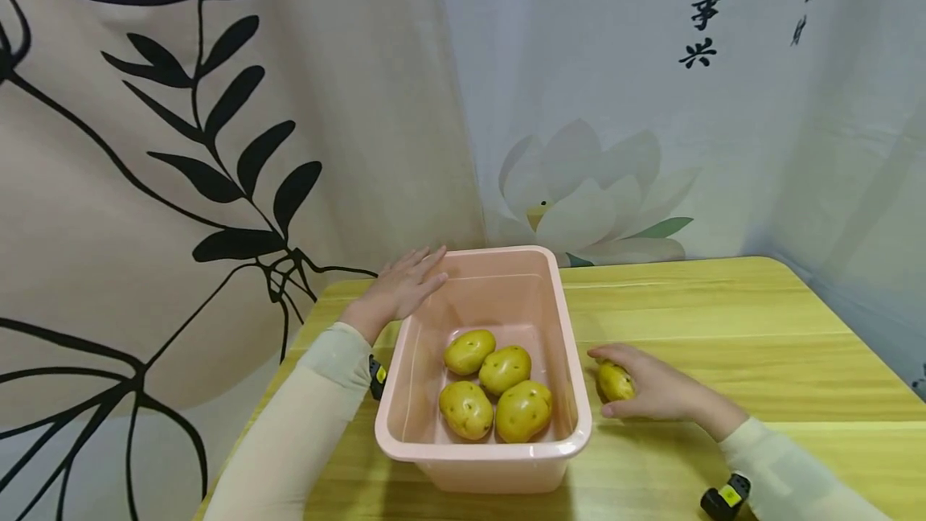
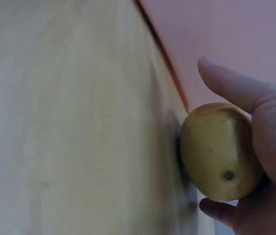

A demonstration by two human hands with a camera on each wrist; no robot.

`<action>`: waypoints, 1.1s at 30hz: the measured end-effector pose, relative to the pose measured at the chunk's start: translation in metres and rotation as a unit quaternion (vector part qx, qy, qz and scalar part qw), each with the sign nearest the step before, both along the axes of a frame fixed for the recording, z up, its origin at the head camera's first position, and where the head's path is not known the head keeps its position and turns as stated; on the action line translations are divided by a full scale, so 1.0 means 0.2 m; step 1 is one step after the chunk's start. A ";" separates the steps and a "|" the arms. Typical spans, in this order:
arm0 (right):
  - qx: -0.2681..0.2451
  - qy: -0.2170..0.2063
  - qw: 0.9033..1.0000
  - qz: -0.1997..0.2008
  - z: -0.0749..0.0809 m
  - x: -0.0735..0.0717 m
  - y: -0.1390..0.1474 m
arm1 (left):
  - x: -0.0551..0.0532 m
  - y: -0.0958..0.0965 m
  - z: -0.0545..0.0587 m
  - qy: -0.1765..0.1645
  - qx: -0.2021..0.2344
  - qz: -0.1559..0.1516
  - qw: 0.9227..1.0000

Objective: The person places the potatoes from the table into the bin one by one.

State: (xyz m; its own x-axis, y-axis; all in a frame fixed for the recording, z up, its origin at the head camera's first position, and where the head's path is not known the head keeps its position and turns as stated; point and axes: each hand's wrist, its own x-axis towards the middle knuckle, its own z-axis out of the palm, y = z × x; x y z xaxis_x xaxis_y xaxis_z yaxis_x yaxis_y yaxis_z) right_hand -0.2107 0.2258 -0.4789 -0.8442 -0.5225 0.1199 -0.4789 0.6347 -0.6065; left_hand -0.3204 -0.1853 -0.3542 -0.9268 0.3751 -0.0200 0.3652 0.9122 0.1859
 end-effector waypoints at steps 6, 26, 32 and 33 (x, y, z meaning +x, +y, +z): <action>0.017 0.003 1.000 -0.012 -0.01 0.00 -0.01 | 0.00 -0.01 0.00 -0.002 0.005 -0.001 1.000; 0.114 0.040 0.992 -0.042 0.05 0.02 0.00 | -0.01 -0.01 -0.02 0.001 0.007 -0.009 1.000; 0.124 0.062 0.988 -0.071 0.03 0.01 -0.01 | -0.01 -0.01 -0.02 0.000 0.014 -0.014 1.000; 0.123 0.063 0.988 -0.075 0.02 0.01 -0.01 | -0.01 -0.01 -0.02 0.000 0.014 -0.015 1.000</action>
